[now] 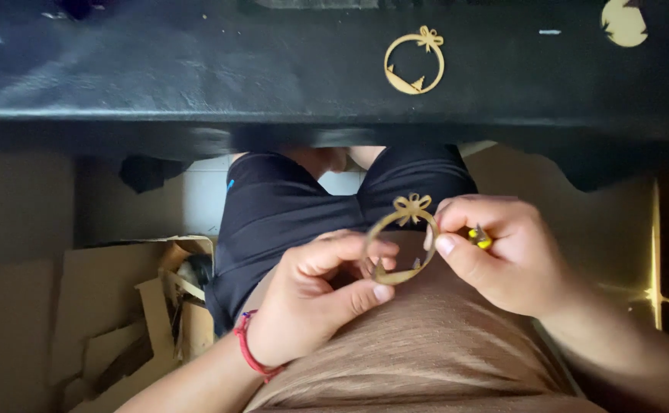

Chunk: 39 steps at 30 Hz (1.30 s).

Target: The person uses a utility knife to clean the edges of laser-cut wooden ornaments and removes them from the original wood sheet.

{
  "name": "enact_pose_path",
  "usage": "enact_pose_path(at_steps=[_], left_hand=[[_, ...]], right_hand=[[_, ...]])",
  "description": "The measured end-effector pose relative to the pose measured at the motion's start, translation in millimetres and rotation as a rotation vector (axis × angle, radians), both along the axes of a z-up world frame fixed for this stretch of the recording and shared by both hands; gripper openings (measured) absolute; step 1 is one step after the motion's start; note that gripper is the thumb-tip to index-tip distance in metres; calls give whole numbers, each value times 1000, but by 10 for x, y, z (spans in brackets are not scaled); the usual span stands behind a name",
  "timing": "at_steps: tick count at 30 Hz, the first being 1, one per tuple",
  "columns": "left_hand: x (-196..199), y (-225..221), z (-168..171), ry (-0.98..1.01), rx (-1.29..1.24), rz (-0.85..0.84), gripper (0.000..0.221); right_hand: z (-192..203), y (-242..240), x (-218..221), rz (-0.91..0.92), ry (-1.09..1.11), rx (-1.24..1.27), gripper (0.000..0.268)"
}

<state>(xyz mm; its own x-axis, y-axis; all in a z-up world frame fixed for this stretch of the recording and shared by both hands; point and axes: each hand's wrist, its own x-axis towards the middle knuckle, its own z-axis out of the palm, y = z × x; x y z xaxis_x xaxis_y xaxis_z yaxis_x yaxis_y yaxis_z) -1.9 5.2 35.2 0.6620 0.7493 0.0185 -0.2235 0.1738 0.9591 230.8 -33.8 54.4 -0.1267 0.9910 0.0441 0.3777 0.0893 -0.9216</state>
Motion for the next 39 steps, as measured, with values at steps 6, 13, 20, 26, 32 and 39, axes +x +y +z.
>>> enact_pose_path(at_steps=[6, 13, 20, 26, 32, 39], left_hand=[[18, 17, 100, 96, 332, 37, 19], [31, 84, 290, 383, 1072, 145, 15], [77, 0, 272, 801, 1369, 263, 22], [-24, 69, 274, 564, 1232, 302, 13], [-46, 34, 124, 488, 603, 309, 21], [-24, 64, 85, 319, 253, 181, 9]], right_hand=[[-188, 60, -127, -5, 57, -36, 19], [-119, -15, -160, -231, 22, 15, 18], [194, -58, -209, -153, -171, 65, 16], [176, -56, -129, -191, -91, -2, 29], [192, -95, -47, -229, -73, -20, 24], [221, -86, -45, -166, -121, -35, 23]])
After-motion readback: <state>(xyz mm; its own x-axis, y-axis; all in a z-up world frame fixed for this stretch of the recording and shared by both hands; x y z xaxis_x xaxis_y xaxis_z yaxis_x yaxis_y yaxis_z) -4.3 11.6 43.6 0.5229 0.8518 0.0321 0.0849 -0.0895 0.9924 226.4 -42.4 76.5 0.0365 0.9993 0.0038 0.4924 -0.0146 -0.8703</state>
